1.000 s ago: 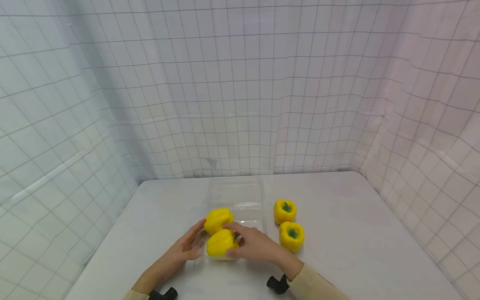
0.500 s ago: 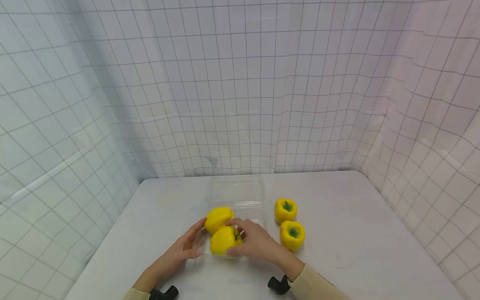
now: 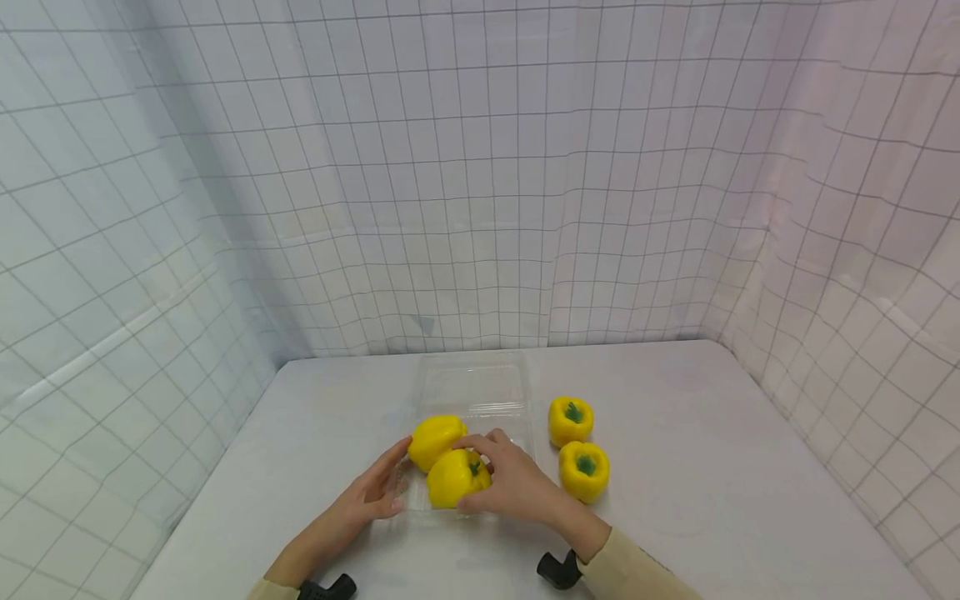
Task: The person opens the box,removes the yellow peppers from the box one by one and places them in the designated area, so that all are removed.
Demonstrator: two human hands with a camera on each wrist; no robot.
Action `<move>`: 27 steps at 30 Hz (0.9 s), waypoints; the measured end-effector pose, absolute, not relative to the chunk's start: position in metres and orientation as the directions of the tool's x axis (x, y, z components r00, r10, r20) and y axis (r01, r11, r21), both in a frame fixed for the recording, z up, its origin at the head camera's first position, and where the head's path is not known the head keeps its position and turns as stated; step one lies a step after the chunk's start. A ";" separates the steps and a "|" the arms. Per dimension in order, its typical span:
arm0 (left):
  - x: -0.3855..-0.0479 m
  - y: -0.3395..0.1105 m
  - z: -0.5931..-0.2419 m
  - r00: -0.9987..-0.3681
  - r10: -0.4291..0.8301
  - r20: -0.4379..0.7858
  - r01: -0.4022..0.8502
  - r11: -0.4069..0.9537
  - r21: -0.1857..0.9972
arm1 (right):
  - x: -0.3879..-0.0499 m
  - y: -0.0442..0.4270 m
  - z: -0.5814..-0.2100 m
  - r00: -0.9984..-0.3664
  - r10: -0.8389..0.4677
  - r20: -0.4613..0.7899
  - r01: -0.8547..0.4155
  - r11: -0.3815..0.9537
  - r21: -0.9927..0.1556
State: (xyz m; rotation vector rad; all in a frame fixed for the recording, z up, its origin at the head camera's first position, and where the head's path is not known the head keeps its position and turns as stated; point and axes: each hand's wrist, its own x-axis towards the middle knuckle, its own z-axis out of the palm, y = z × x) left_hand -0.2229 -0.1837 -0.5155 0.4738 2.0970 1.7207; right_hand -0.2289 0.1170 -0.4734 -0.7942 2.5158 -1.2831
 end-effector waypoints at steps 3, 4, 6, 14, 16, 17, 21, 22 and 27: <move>-0.222 -0.183 -0.516 -0.872 0.481 -0.092 0.008 0.202 0.979 | -0.229 0.117 -0.474 -0.830 -0.555 0.057 -0.370 0.470 -0.801; -0.222 -0.183 -0.516 -0.872 0.481 -0.094 0.008 0.205 0.979 | -0.229 0.117 -0.475 -0.828 -0.557 0.058 -0.371 0.469 -0.801; -0.222 -0.183 -0.516 -0.872 0.482 -0.090 0.014 0.207 0.978 | -0.229 0.117 -0.475 -0.827 -0.559 0.060 -0.375 0.469 -0.800; -0.223 -0.183 -0.517 -0.867 0.490 -0.087 0.019 0.206 0.978 | -0.228 0.117 -0.472 -0.828 -0.556 0.067 -0.379 0.467 -0.799; -0.223 -0.183 -0.518 -0.867 0.491 -0.087 0.019 0.207 0.978 | -0.227 0.118 -0.471 -0.829 -0.555 0.067 -0.377 0.467 -0.800; -0.223 -0.184 -0.518 -0.866 0.492 -0.086 0.020 0.206 0.978 | -0.227 0.118 -0.471 -0.829 -0.555 0.068 -0.378 0.467 -0.799; -0.224 -0.184 -0.517 -0.865 0.495 -0.084 0.023 0.207 0.978 | -0.227 0.118 -0.468 -0.828 -0.556 0.073 -0.383 0.465 -0.798; -0.224 -0.184 -0.517 -0.864 0.497 -0.082 0.024 0.204 0.979 | -0.226 0.118 -0.467 -0.827 -0.557 0.076 -0.386 0.464 -0.798; -0.225 -0.185 -0.518 -0.863 0.501 -0.069 0.032 0.189 0.981 | -0.227 0.119 -0.462 -0.823 -0.559 0.102 -0.411 0.461 -0.787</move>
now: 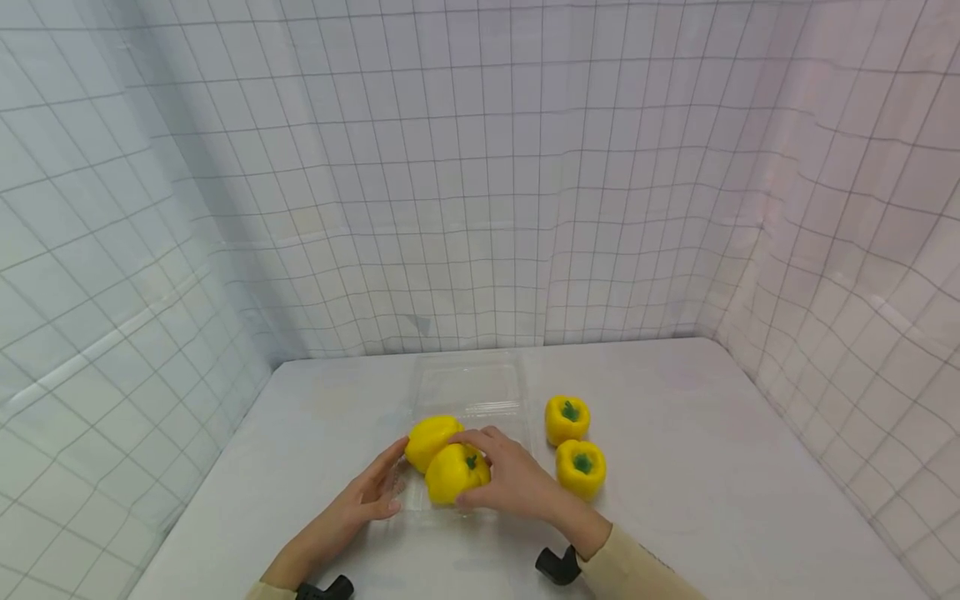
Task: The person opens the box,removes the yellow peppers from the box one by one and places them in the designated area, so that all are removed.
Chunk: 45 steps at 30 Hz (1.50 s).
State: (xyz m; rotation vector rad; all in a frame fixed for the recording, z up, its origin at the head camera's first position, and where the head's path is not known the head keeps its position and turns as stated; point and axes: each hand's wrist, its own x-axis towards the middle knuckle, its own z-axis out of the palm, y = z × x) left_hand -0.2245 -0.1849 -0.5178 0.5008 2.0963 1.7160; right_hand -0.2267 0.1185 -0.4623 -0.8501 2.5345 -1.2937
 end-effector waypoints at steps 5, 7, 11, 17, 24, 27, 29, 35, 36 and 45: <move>-0.225 -0.185 -0.518 -0.863 0.503 -0.057 0.039 0.178 0.983 | -0.228 0.120 -0.460 -0.824 -0.554 0.115 -0.419 0.461 -0.782; -0.225 -0.185 -0.519 -0.863 0.502 -0.060 0.035 0.179 0.983 | -0.228 0.121 -0.460 -0.826 -0.552 0.116 -0.419 0.463 -0.781; -0.225 -0.185 -0.518 -0.863 0.501 -0.064 0.029 0.176 0.984 | -0.228 0.121 -0.460 -0.826 -0.549 0.126 -0.426 0.463 -0.777; -0.225 -0.185 -0.519 -0.863 0.501 -0.064 0.031 0.179 0.983 | -0.229 0.122 -0.459 -0.820 -0.551 0.154 -0.449 0.453 -0.770; -0.225 -0.185 -0.519 -0.871 0.486 -0.072 0.028 0.195 0.980 | -0.230 0.123 -0.458 -0.822 -0.540 0.181 -0.469 0.463 -0.752; -0.225 -0.185 -0.518 -0.871 0.486 -0.076 0.020 0.190 0.982 | -0.230 0.124 -0.458 -0.827 -0.532 0.183 -0.469 0.473 -0.746; -0.225 -0.184 -0.518 -0.871 0.485 -0.078 0.017 0.189 0.982 | -0.230 0.124 -0.457 -0.828 -0.529 0.185 -0.469 0.473 -0.746; -0.226 -0.185 -0.517 -0.876 0.475 -0.088 0.013 0.205 0.979 | -0.231 0.125 -0.454 -0.828 -0.530 0.187 -0.467 0.465 -0.752; -0.226 -0.185 -0.517 -0.877 0.473 -0.088 0.014 0.206 0.978 | -0.231 0.125 -0.454 -0.828 -0.529 0.185 -0.466 0.468 -0.751; -0.226 -0.183 -0.517 -0.880 0.465 -0.097 0.002 0.209 0.978 | -0.231 0.128 -0.452 -0.839 -0.520 0.159 -0.449 0.497 -0.742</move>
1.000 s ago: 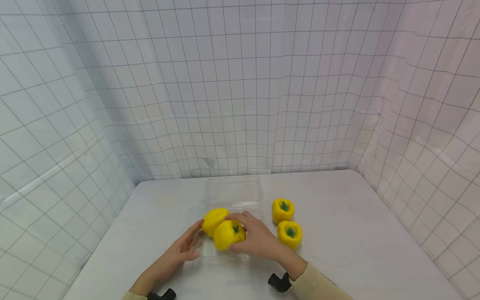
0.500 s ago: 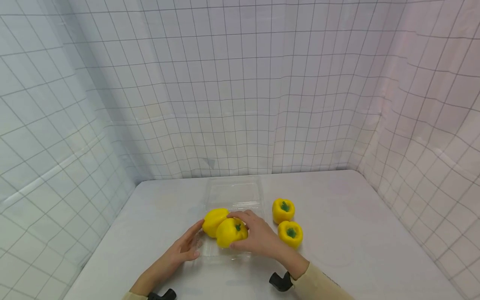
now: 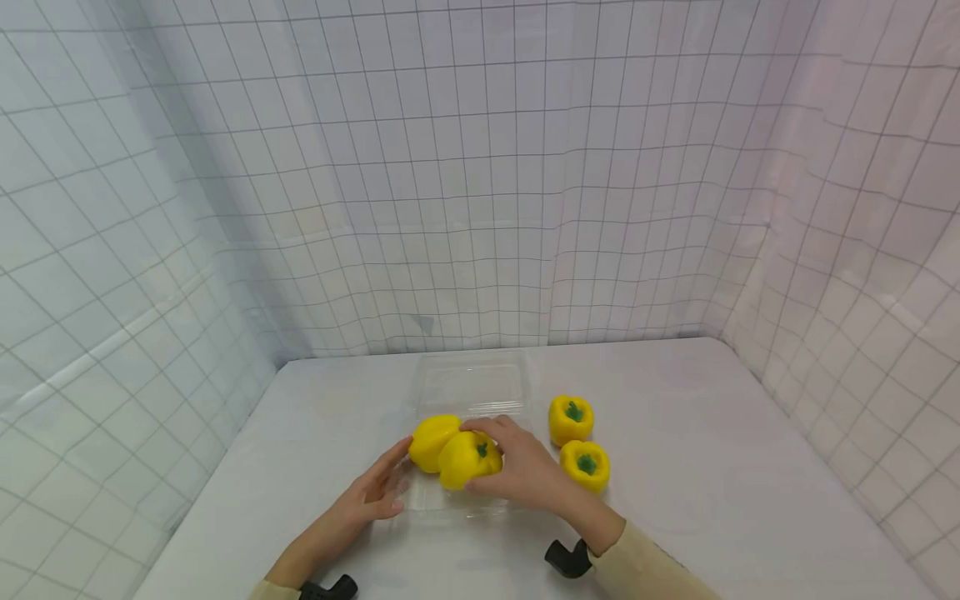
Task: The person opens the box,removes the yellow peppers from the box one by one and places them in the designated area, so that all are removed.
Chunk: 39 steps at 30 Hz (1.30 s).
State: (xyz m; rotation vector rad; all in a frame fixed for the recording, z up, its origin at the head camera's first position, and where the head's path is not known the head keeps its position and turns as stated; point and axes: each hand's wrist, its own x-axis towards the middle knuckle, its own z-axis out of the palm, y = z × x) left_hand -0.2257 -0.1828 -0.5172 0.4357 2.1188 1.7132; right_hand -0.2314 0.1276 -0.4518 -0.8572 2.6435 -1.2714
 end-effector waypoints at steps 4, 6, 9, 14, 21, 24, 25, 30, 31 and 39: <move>-0.226 -0.183 -0.517 -0.879 0.466 -0.096 -0.002 0.197 0.980 | -0.232 0.128 -0.449 -0.839 -0.516 0.173 -0.460 0.503 -0.732; -0.226 -0.183 -0.517 -0.879 0.467 -0.094 -0.005 0.189 0.982 | -0.232 0.129 -0.447 -0.841 -0.512 0.178 -0.463 0.507 -0.727; -0.225 -0.183 -0.517 -0.880 0.467 -0.091 -0.001 0.191 0.982 | -0.231 0.130 -0.442 -0.844 -0.504 0.184 -0.462 0.508 -0.727; -0.225 -0.183 -0.517 -0.879 0.468 -0.091 0.009 0.206 0.979 | -0.230 0.134 -0.437 -0.863 -0.476 0.172 -0.429 0.508 -0.747; -0.225 -0.183 -0.516 -0.876 0.474 -0.087 0.009 0.196 0.981 | -0.229 0.142 -0.432 -0.877 -0.450 0.170 -0.407 0.504 -0.762; -0.225 -0.183 -0.516 -0.875 0.476 -0.087 0.009 0.196 0.980 | -0.229 0.145 -0.429 -0.880 -0.438 0.183 -0.411 0.509 -0.757; -0.225 -0.183 -0.516 -0.875 0.476 -0.087 0.010 0.198 0.980 | -0.230 0.147 -0.428 -0.881 -0.434 0.191 -0.415 0.512 -0.752; -0.226 -0.184 -0.517 -0.876 0.474 -0.085 0.012 0.199 0.980 | -0.232 0.154 -0.421 -0.882 -0.413 0.226 -0.432 0.519 -0.738; -0.226 -0.184 -0.517 -0.876 0.475 -0.086 0.011 0.198 0.980 | -0.233 0.155 -0.420 -0.883 -0.411 0.228 -0.432 0.519 -0.738; -0.227 -0.185 -0.518 -0.876 0.474 -0.089 0.007 0.198 0.980 | -0.235 0.163 -0.414 -0.894 -0.381 0.235 -0.422 0.544 -0.725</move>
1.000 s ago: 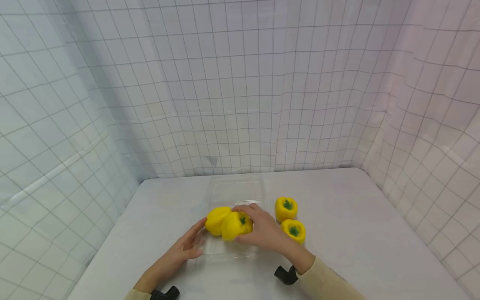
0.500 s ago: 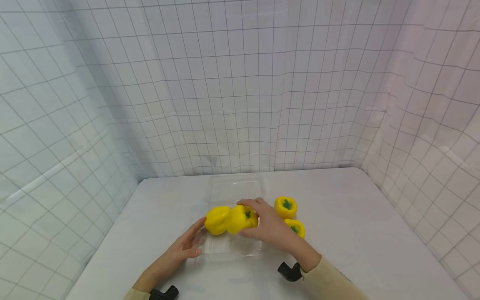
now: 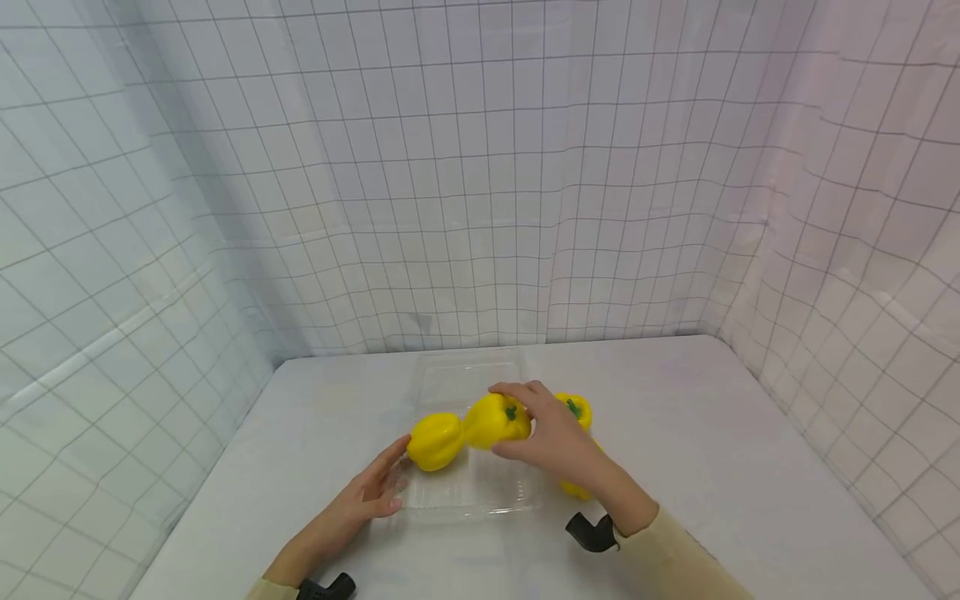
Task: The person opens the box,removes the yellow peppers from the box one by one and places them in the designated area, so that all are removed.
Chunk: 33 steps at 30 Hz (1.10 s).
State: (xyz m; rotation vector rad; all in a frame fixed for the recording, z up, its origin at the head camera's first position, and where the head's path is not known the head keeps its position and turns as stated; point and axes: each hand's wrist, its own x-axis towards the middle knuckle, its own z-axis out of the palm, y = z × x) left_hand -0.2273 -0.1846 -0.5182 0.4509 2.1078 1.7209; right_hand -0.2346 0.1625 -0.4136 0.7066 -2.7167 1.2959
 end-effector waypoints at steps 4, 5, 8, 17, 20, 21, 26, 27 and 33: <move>-0.226 -0.185 -0.517 -0.876 0.475 -0.086 0.008 0.193 0.981 | -0.235 0.166 -0.410 -0.892 -0.375 0.251 -0.431 0.545 -0.719; -0.226 -0.185 -0.517 -0.875 0.476 -0.085 0.009 0.192 0.981 | -0.235 0.167 -0.409 -0.893 -0.372 0.253 -0.431 0.546 -0.718; -0.226 -0.185 -0.516 -0.874 0.477 -0.089 0.005 0.192 0.981 | -0.235 0.170 -0.407 -0.896 -0.361 0.256 -0.429 0.562 -0.708; -0.226 -0.183 -0.516 -0.877 0.471 -0.093 0.002 0.198 0.980 | -0.235 0.184 -0.399 -0.910 -0.325 0.259 -0.406 0.563 -0.720; -0.226 -0.183 -0.516 -0.876 0.475 -0.088 0.003 0.189 0.982 | -0.235 0.188 -0.397 -0.916 -0.307 0.257 -0.393 0.570 -0.722; -0.226 -0.183 -0.516 -0.875 0.476 -0.088 0.004 0.188 0.982 | -0.235 0.189 -0.397 -0.920 -0.298 0.255 -0.386 0.571 -0.724; -0.226 -0.183 -0.517 -0.873 0.480 -0.081 0.007 0.180 0.984 | -0.235 0.196 -0.392 -0.932 -0.270 0.244 -0.359 0.577 -0.734; -0.226 -0.183 -0.517 -0.873 0.482 -0.080 0.009 0.179 0.984 | -0.234 0.197 -0.391 -0.933 -0.265 0.242 -0.355 0.573 -0.739; -0.227 -0.184 -0.518 -0.869 0.488 -0.076 0.012 0.174 0.985 | -0.233 0.207 -0.388 -0.943 -0.241 0.232 -0.330 0.566 -0.755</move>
